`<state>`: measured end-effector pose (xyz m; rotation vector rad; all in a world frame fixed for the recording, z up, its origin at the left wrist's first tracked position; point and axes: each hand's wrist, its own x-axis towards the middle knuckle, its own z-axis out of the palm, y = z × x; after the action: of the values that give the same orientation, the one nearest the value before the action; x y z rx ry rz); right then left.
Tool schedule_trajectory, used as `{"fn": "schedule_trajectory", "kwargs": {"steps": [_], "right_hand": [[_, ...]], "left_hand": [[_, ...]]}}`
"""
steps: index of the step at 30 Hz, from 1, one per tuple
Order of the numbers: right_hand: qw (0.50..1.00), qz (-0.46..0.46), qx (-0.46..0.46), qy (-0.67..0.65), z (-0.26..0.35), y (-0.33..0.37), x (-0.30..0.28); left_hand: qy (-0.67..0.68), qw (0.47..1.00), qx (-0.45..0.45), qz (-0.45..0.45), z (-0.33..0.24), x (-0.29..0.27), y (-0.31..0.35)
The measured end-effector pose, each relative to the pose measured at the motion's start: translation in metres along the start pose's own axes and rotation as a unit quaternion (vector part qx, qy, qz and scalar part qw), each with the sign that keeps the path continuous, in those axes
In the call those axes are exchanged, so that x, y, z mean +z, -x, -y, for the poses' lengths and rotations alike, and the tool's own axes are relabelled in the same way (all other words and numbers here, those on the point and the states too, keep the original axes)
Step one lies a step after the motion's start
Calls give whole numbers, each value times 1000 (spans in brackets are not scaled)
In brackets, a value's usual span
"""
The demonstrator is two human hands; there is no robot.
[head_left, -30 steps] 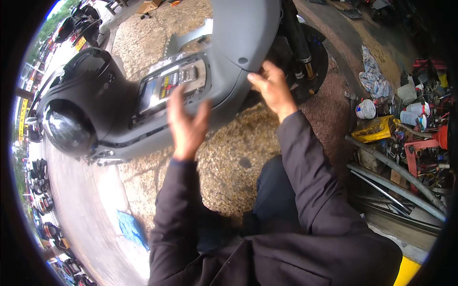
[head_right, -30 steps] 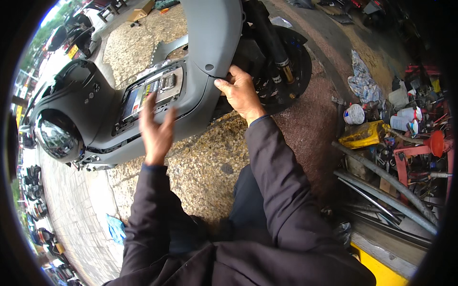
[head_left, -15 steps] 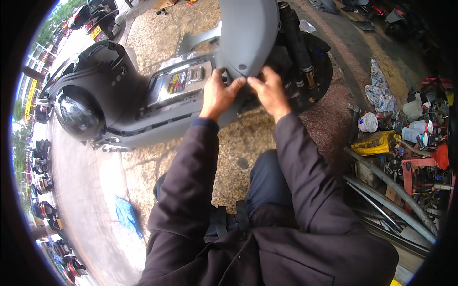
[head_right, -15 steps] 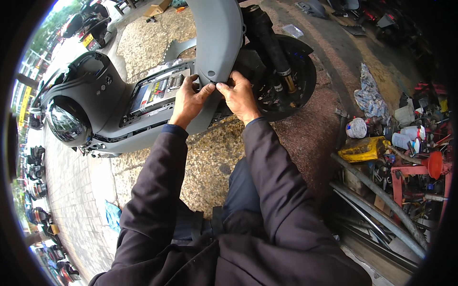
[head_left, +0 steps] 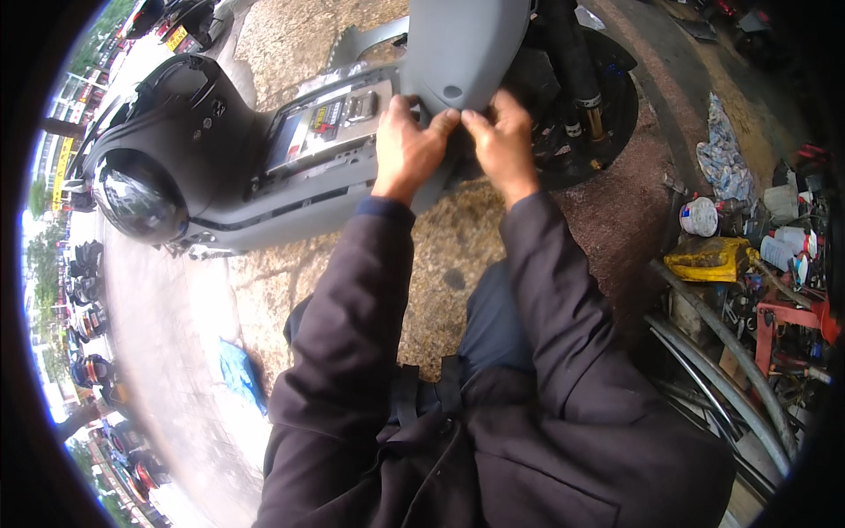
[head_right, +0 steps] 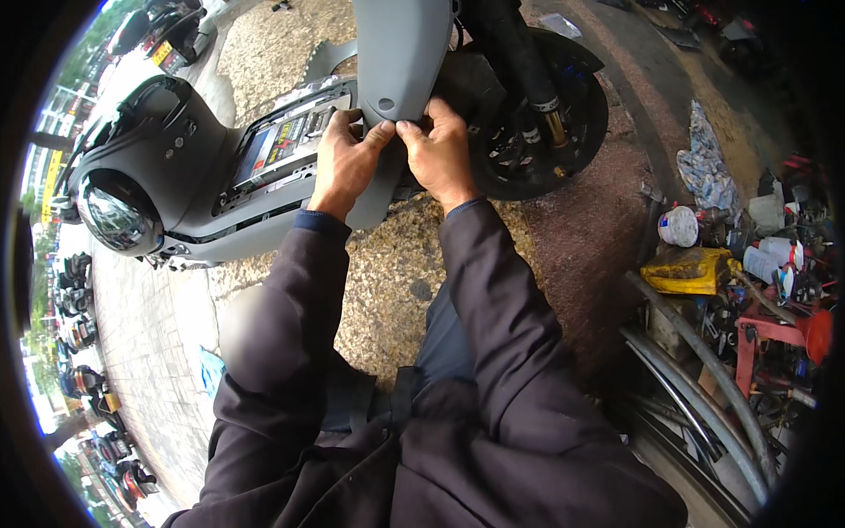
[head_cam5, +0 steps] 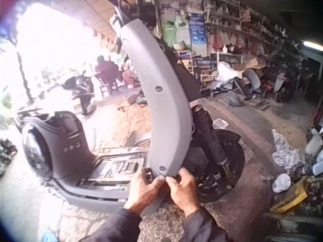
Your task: The person removes a side panel from a scooter, inspects it, and then reattaches it. They then fit a lower trim piece and a front cowl panel, aligning and pressing each into place on the scooter body.
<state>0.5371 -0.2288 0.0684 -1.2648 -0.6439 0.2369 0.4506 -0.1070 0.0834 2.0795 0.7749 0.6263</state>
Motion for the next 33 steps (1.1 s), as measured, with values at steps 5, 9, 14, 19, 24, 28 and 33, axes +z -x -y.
{"fn": "schedule_trajectory", "kwargs": {"steps": [5, 9, 14, 19, 24, 28, 33], "right_hand": [[997, 31, 43, -58, 1, 4, -2], [993, -23, 74, -93, 1, 23, 2], [993, 25, 112, 26, -7, 36, 7], [991, 35, 109, 68, -16, 37, 14], [996, 25, 76, 46, -21, 44, 27], [993, 42, 92, 55, -23, 45, 31], [977, 40, 56, 204, -28, 47, 31]], "left_hand": [[46, 998, 19, 33, 10, 2, -1], [74, 995, 39, 53, 27, -5, 9], [167, 984, 56, 29, 41, -6, 17], [170, 965, 45, -195, 64, -22, 81], [294, 875, -271, -272, 130, -84, 141], [408, 811, -363, -212, 164, -107, 143], [520, 758, -353, -176, 179, -113, 131]]}}
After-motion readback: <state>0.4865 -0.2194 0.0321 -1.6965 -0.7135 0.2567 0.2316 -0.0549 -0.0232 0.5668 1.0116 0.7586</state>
